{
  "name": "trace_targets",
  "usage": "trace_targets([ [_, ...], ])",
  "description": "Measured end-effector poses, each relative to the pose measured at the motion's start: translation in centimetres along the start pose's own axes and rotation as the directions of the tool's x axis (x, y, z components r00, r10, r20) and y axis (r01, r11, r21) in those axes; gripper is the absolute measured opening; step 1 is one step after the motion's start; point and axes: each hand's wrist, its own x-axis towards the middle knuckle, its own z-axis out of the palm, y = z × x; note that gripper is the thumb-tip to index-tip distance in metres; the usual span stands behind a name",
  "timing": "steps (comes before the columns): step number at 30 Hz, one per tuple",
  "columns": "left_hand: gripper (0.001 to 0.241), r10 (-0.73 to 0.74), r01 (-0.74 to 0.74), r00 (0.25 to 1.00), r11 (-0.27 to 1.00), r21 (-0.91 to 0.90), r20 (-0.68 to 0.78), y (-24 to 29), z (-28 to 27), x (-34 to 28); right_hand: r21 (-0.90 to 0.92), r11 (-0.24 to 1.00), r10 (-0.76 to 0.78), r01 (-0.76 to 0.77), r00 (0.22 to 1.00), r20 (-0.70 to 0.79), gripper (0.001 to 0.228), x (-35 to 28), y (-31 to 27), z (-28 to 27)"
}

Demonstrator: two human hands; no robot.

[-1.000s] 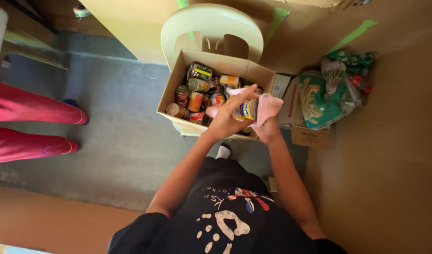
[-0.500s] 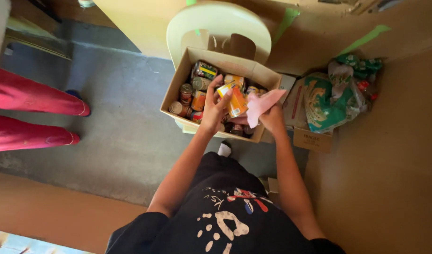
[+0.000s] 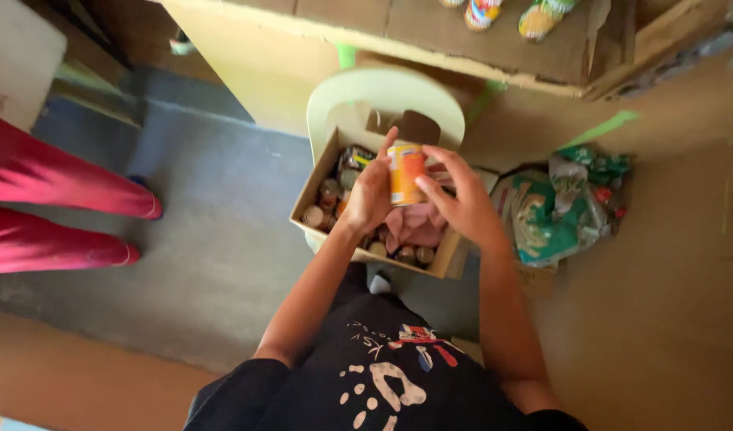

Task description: Clean and organize various canned goods from a box onto shelves in a grocery or pantry environment.

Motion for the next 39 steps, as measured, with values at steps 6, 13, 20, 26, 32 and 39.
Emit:
trace_targets([
  [6, 0.088, 0.113, -0.099, 0.993, 0.932, 0.347, -0.02, 5.3, 2.1, 4.5, -0.288, 0.908, -0.328, 0.304, 0.944, -0.04, 0.086, 5.4, -1.8, 0.9],
  [13, 0.098, 0.455, -0.335, 0.857, 0.135, 0.933, 0.242, 10.1, 2.2, 12.1, -0.484, 0.828, -0.4, 0.282, 0.903, -0.159, 0.094, 12.4, -2.5, 0.9],
  [20, 0.103, 0.582, -0.412, 0.645, -0.282, 0.867, 0.496, 12.8, -3.8, 21.8, -0.583, 0.796, -0.401, 0.16, 0.862, -0.311, 0.045, 18.6, -2.0, -1.1],
  [26, 0.103, 0.622, -0.245, 0.67, -0.33, 0.911, 0.406, 13.5, -4.1, 22.4, -0.583, 0.802, -0.42, 0.131, 0.818, -0.394, 0.014, 26.3, -2.8, -1.6],
  [32, 0.095, 0.592, -0.305, 0.751, -0.08, 0.949, 0.292, 14.7, -3.3, 21.5, -0.712, 0.702, -0.389, 0.001, 0.838, -0.382, 0.015, 32.3, -2.1, -2.3],
  [39, 0.091, 0.547, -0.475, 0.724, -0.045, 0.879, 0.42, 16.4, -5.7, 21.8, -0.748, 0.663, -0.282, -0.036, 0.913, -0.295, 0.027, 34.5, -0.2, -2.3],
])
